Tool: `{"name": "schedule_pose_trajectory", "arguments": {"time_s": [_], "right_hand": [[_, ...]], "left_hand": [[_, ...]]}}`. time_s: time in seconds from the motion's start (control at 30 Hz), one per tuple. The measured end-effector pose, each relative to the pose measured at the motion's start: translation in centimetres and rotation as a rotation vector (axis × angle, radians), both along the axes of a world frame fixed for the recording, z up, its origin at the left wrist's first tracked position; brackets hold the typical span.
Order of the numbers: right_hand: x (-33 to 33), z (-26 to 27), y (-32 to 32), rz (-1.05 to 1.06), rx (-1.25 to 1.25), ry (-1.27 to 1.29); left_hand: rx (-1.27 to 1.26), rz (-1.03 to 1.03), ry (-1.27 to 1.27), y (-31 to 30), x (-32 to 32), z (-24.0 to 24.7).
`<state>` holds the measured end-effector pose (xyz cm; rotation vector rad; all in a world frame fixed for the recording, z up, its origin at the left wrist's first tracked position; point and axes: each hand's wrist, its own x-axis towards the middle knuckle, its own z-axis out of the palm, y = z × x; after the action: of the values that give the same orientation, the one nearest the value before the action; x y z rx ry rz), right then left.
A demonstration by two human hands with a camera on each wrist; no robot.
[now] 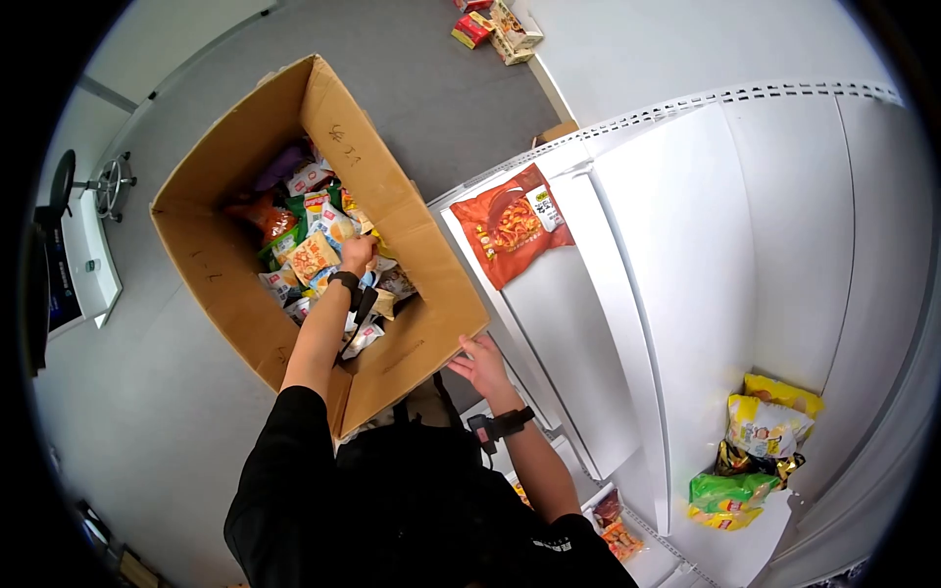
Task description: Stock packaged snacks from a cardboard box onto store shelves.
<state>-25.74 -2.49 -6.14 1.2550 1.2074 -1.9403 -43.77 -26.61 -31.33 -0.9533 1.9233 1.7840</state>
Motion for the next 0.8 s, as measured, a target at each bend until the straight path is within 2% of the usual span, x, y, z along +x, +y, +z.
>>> {"name": "schedule_pose_trajectory", "arguments": {"time_s": [0.03, 0.27, 0.3, 0.37, 0.43, 0.53, 0.57, 0.67, 0.8], "right_hand": [[0.0, 0.1, -0.2, -0.004, 0.008, 0.006], [0.3, 0.3, -0.6, -0.026, 0.013, 0.064], [0.3, 0.1, -0.5, -0.029, -0.010, 0.079], [0.6, -0.3, -0.6, -0.029, 0.022, 0.079], [0.8, -0.8, -0.6, -0.021, 0.030, 0.101], [1.1, -0.9, -0.8, -0.006, 0.031, 0.143], [1.2, -0.8, -0.9, -0.005, 0.050, 0.141], [1.5, -1.6, -0.8, -0.006, 0.057, 0.156], [1.7, -2.2, -1.1, 0.007, 0.115, 0.176]], "left_hand": [[0.089, 0.030, -0.013, -0.4, 0.1, 1.4], [0.003, -0.083, -0.059, -5.4, 2.4, 4.7], [-0.031, -0.097, -0.085, -5.9, 2.8, 7.6], [-0.044, -0.078, -0.013, -6.9, 4.1, 10.4], [-0.068, -0.092, 0.033, -8.4, 5.0, 10.8], [-0.057, 0.008, 0.187, -9.8, 6.4, 11.7], [-0.002, 0.002, 0.046, -10.0, 6.9, 17.9], [0.013, 0.046, 0.145, -11.9, 7.9, 19.3], [0.054, -0.001, 0.150, -15.3, 9.3, 22.6]]}}
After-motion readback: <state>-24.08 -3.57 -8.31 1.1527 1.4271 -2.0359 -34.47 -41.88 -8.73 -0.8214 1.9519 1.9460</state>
